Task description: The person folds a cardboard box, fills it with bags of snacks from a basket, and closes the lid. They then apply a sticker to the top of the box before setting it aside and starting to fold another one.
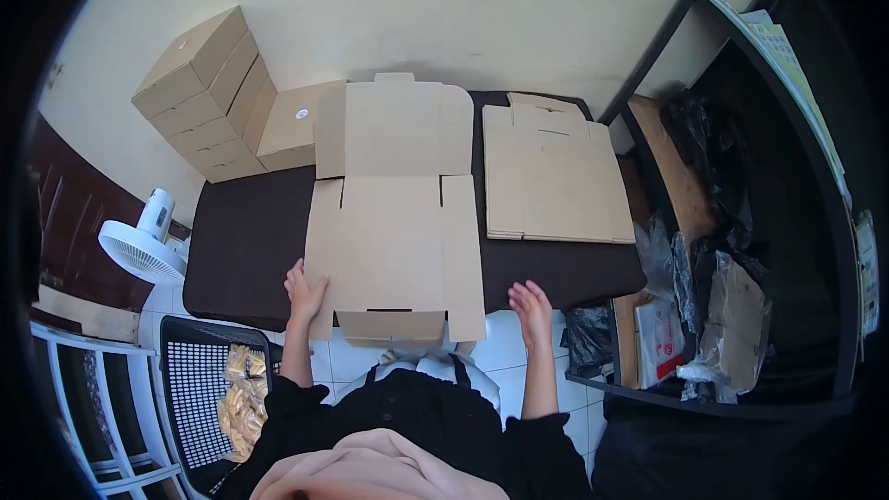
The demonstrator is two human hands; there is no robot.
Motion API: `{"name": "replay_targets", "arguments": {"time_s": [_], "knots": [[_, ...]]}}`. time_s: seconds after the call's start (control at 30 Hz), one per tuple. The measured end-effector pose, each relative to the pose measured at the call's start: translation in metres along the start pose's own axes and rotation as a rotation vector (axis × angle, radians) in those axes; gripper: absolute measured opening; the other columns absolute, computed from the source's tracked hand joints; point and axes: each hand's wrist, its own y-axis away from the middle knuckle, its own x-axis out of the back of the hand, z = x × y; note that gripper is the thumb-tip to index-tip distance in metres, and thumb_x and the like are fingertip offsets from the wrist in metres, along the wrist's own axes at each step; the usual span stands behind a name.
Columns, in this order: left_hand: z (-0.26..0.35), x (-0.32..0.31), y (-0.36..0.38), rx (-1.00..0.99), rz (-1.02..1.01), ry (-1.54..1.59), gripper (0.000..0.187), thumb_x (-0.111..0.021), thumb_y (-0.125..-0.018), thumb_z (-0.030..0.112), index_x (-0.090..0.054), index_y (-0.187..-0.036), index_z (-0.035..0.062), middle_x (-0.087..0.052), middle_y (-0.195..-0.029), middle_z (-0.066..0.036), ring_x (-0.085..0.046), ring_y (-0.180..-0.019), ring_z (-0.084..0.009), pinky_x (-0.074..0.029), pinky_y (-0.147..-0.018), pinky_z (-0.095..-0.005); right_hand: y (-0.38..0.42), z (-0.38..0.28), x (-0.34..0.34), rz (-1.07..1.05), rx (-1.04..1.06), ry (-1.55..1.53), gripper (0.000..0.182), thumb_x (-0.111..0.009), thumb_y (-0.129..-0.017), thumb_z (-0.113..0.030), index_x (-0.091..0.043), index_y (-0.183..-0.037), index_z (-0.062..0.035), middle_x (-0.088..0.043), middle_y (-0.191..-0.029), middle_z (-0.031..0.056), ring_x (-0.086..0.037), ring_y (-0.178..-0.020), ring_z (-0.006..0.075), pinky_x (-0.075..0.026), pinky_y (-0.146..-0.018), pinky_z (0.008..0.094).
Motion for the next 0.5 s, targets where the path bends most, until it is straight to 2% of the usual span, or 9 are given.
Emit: {"name": "replay_targets", "arguments": {"time_s": [0.13,0.2,0.23,0.27,0.33,0.37,0.4,0.47,0.5], "knots": [[0.007,0.000,0.004,0.004,0.043,-0.034,0.079,-0.069,-0.069,0.030,-0.028,-0.131,0.0048,-0.037,-0.122,-0.017,-0.034,-0.117,-0.0333,-0.029,-0.096,-0.0441,-0.067,-0.008,-0.031,-0.010,-0.062,-0.240,0.046,-0.053,-0.086,-0.016,-0.035,-0.124,0.0035,-0.047,-0.119,0.0198,-0.048,-0.110,0.0290,-0.039,-0.095,0.0367],[0.013,0.003,0.004,0.084,-0.002,0.011,0.077,-0.070,-0.067,0.030,-0.029,-0.130,0.0079,-0.040,-0.120,-0.015,-0.041,-0.113,-0.0306,-0.031,-0.094,-0.0444,-0.088,-0.013,-0.049,0.066,-0.134,-0.370,0.061,-0.057,-0.082,-0.021,-0.028,-0.129,0.0047,-0.038,-0.129,0.0212,-0.041,-0.118,0.0299,-0.033,-0.101,0.0388],[0.014,0.002,0.004,0.093,0.007,0.012,0.077,-0.070,-0.067,0.030,-0.029,-0.130,0.0079,-0.040,-0.120,-0.015,-0.041,-0.113,-0.0306,-0.031,-0.094,-0.0444,-0.095,-0.014,-0.057,0.156,-0.144,-0.341,0.071,-0.065,-0.076,-0.029,-0.029,-0.129,0.0027,-0.035,-0.131,0.0202,-0.040,-0.119,0.0291,-0.035,-0.098,0.0377],[0.016,0.001,0.005,0.092,0.020,0.010,0.077,-0.070,-0.067,0.030,-0.030,-0.129,0.0085,-0.041,-0.119,-0.015,-0.043,-0.112,-0.0300,-0.032,-0.093,-0.0446,-0.099,-0.015,-0.063,0.148,-0.152,-0.337,0.071,-0.065,-0.076,-0.029,-0.029,-0.129,0.0027,-0.035,-0.131,0.0202,-0.040,-0.119,0.0291,-0.035,-0.098,0.0377],[0.015,0.000,0.005,0.097,0.033,0.004,0.076,-0.070,-0.067,0.030,-0.031,-0.128,0.0092,-0.042,-0.119,-0.014,-0.045,-0.111,-0.0294,-0.032,-0.092,-0.0447,-0.092,-0.028,-0.082,0.206,-0.152,-0.179,0.075,-0.072,-0.070,-0.033,-0.035,-0.127,-0.0023,-0.034,-0.130,0.0187,-0.039,-0.117,0.0274,-0.039,-0.089,0.0358],[0.015,-0.001,0.004,0.100,0.038,0.024,0.075,-0.070,-0.067,0.029,-0.031,-0.128,0.0088,-0.042,-0.119,-0.014,-0.045,-0.111,-0.0300,-0.033,-0.092,-0.0439,-0.102,-0.026,-0.085,0.302,-0.192,-0.146,0.065,-0.077,-0.065,-0.033,-0.047,-0.117,-0.0069,-0.044,-0.118,0.0135,-0.046,-0.108,0.0242,-0.041,-0.076,0.0333],[0.017,-0.001,0.004,0.102,0.041,0.043,0.075,-0.071,-0.067,0.028,-0.032,-0.128,0.0084,-0.043,-0.119,-0.014,-0.046,-0.111,-0.0307,-0.034,-0.092,-0.0431,-0.107,-0.026,-0.085,0.303,-0.196,-0.143,0.065,-0.077,-0.065,-0.033,-0.047,-0.117,-0.0069,-0.044,-0.118,0.0135,-0.046,-0.108,0.0242,-0.041,-0.076,0.0333],[0.021,0.001,0.005,0.107,0.023,0.061,0.073,-0.070,-0.068,0.027,-0.032,-0.127,0.0070,-0.043,-0.119,-0.016,-0.046,-0.111,-0.0317,-0.036,-0.092,-0.0413,-0.115,-0.026,-0.085,0.362,-0.226,-0.087,0.052,-0.078,-0.064,-0.031,-0.055,-0.104,-0.0062,-0.053,-0.102,0.0077,-0.050,-0.099,0.0199,-0.042,-0.067,0.0319],[0.023,0.003,0.006,0.109,0.007,0.081,0.071,-0.070,-0.068,0.026,-0.033,-0.126,0.0056,-0.044,-0.120,-0.017,-0.046,-0.111,-0.0327,-0.037,-0.092,-0.0396,-0.116,-0.028,-0.084,0.358,-0.227,-0.086,0.052,-0.078,-0.064,-0.031,-0.055,-0.104,-0.0062,-0.053,-0.102,0.0077,-0.050,-0.099,0.0199,-0.042,-0.067,0.0319]]}}
